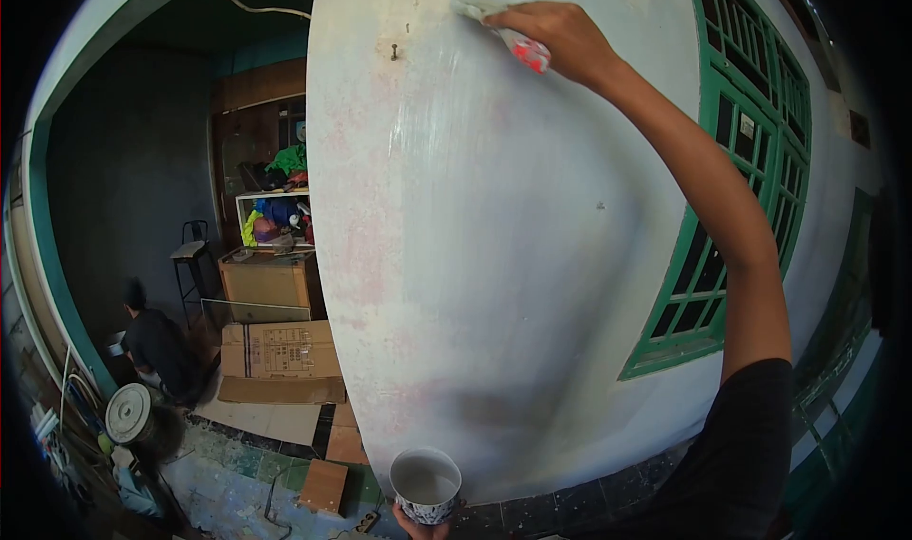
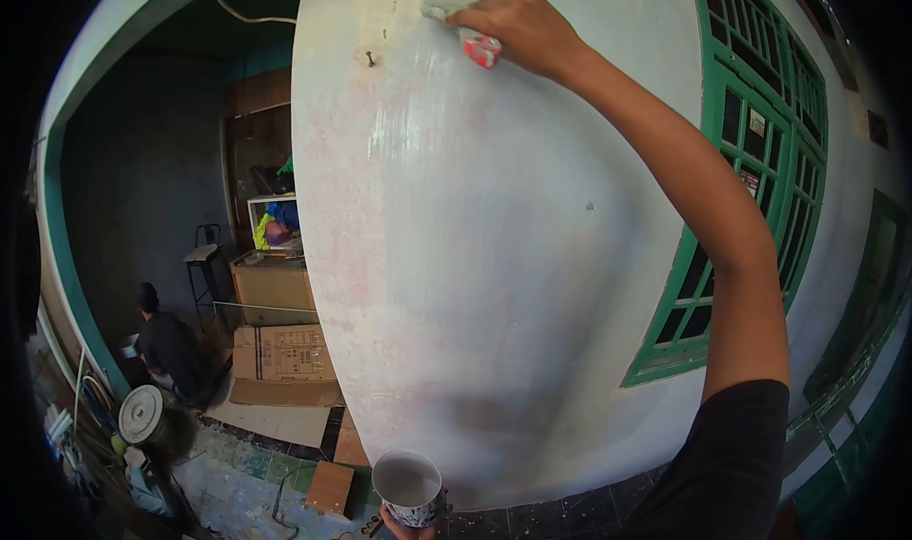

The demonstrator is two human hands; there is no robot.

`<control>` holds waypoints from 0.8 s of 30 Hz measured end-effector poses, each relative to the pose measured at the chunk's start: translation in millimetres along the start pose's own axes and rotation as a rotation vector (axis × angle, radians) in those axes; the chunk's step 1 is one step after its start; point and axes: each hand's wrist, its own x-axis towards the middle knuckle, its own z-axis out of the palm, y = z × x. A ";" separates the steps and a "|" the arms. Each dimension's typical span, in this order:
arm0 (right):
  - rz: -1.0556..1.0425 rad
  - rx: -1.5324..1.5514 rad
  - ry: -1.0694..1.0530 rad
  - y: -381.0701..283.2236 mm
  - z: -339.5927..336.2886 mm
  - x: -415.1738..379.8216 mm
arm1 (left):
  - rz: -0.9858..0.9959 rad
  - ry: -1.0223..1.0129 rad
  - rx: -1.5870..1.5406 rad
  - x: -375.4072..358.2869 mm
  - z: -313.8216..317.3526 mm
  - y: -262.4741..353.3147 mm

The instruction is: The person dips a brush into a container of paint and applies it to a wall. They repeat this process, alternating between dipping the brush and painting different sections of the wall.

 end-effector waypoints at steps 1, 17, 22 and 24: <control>-0.053 -0.071 0.060 9.0 6.9 6.4 | -0.005 0.008 0.015 -0.5 1.2 -1.0; -0.332 0.337 -0.235 -206.0 11.4 -145.8 | -0.056 -0.242 0.048 -11.9 1.8 6.2; -0.023 0.991 -0.497 -206.1 -8.7 -139.9 | -0.033 -0.200 0.042 -5.3 -8.9 7.1; 0.123 1.085 -0.503 -167.0 -1.8 -122.4 | 0.007 -0.218 0.074 -11.7 4.7 5.8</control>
